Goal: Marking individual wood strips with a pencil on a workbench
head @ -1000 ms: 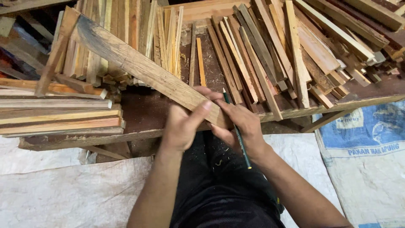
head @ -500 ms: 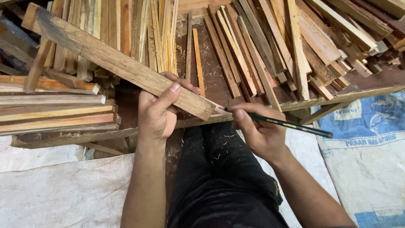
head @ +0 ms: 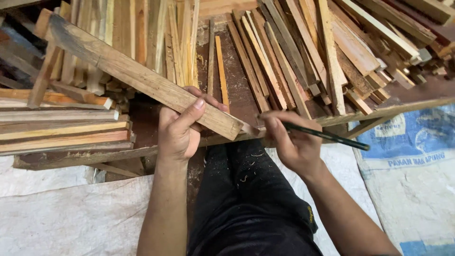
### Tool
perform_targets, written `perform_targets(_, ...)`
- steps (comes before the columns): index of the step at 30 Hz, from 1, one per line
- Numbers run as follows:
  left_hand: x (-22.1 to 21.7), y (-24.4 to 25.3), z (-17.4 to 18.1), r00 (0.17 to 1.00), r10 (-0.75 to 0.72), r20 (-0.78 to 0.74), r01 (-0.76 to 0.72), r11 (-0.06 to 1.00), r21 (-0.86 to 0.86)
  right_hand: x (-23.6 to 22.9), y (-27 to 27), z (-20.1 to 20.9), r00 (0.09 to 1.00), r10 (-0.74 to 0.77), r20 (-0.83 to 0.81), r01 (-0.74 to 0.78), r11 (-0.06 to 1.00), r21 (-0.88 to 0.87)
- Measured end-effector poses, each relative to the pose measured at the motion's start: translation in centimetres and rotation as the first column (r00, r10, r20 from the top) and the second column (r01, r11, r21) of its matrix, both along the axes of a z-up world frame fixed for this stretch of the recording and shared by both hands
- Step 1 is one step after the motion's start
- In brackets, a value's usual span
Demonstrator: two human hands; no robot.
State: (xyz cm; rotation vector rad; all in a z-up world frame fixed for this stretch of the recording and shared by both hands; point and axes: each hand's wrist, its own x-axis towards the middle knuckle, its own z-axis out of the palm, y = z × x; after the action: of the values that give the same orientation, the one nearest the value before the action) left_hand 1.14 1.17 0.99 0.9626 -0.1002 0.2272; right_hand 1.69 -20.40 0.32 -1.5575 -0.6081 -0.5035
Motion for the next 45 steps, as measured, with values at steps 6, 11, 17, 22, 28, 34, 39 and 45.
perform_targets(6,0.3,-0.3,-0.1,1.000,0.002,-0.001,-0.002,1.000,-0.005,-0.2,0.3,-2.0,0.992,0.117,-0.043,-0.114,0.991,0.066)
perform_targets(11,0.1,-0.3,-0.9,0.998,-0.053,-0.022,0.054,0.998,0.027,2.3,0.2,-3.2,0.999,0.048,0.019,-0.049,0.998,0.047)
perform_targets(17,0.9,-1.7,-3.0,0.998,0.018,-0.066,-0.008,0.987,0.157,0.1,2.5,-0.8,1.000,0.012,-0.001,-0.012,0.990,-0.138)
perform_targets(22,2.7,-1.0,-7.1,0.983,-0.024,-0.183,0.064,0.975,0.211,-0.2,3.7,-1.6,0.993,0.027,-0.114,-0.051,0.976,-0.210)
perform_targets(28,0.5,0.1,-0.6,0.981,-0.050,-0.190,0.089,0.975,0.204,0.1,3.8,-0.3,0.952,0.063,-0.299,-0.119,0.978,-0.172)
perform_targets(34,-0.7,1.9,1.1,0.966,-0.103,-0.238,0.165,0.952,0.257,0.1,4.6,-0.1,0.764,0.123,-0.633,-0.253,0.960,-0.118)
perform_targets(39,-2.4,4.3,3.0,0.976,-0.064,-0.208,0.145,0.905,0.399,-0.4,6.0,2.0,0.795,0.132,-0.593,-0.107,0.991,0.077)
perform_targets(45,-3.3,5.7,6.5,0.944,0.299,-0.139,-0.170,0.802,0.573,1.4,10.0,4.5,0.662,0.187,-0.726,-0.039,0.976,0.216)
